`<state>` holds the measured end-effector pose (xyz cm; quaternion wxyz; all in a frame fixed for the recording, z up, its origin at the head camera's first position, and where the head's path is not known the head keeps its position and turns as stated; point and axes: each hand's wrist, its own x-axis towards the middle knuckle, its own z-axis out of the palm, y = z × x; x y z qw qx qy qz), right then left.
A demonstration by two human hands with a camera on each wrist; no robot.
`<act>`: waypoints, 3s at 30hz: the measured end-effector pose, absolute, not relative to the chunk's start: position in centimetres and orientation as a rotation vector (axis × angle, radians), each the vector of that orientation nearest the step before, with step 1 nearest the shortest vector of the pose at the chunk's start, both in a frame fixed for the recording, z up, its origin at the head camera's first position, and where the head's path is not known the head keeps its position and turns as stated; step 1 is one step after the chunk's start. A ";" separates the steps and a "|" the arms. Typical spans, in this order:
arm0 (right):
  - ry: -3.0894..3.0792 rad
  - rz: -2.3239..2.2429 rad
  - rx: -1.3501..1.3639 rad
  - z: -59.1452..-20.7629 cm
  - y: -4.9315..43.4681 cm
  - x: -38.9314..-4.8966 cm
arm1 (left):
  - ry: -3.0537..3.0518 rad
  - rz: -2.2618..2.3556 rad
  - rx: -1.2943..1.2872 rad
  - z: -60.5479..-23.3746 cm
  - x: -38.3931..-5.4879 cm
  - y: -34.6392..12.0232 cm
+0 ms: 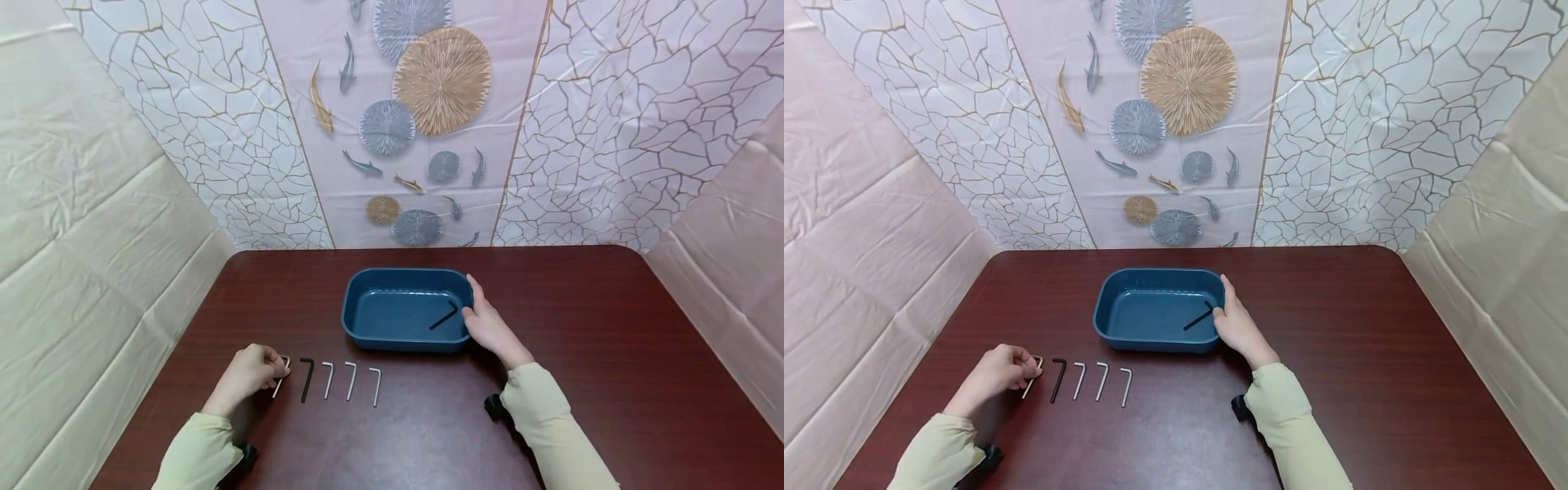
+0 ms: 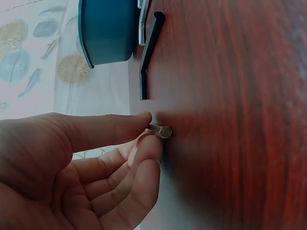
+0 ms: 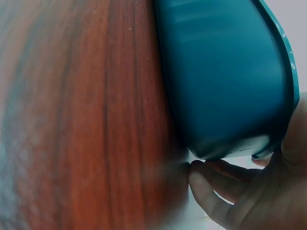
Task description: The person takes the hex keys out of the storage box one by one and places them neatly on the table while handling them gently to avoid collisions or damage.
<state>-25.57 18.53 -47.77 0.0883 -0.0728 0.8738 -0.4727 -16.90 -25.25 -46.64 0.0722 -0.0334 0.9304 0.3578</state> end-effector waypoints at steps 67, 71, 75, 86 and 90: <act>2.572 -1.453 -0.204 -48.4 18.6 -25.3 | 2.437 1.298 0.402 -37.3 -30.8 -5.4; 2.583 -1.443 -0.201 -48.4 18.6 -25.4 | 2.390 1.308 0.352 -38.6 -31.6 -3.6; 2.592 -1.428 -0.203 -48.4 18.6 -25.6 | 2.387 1.289 0.317 -40.1 -32.1 -2.1; 2.591 -1.416 -0.192 -48.2 18.8 -25.6 | 2.474 0.978 0.392 -42.3 -32.3 0.5; 2.585 -1.423 -0.182 -48.1 18.8 -25.6 | 2.467 0.867 0.410 -42.5 -32.4 1.5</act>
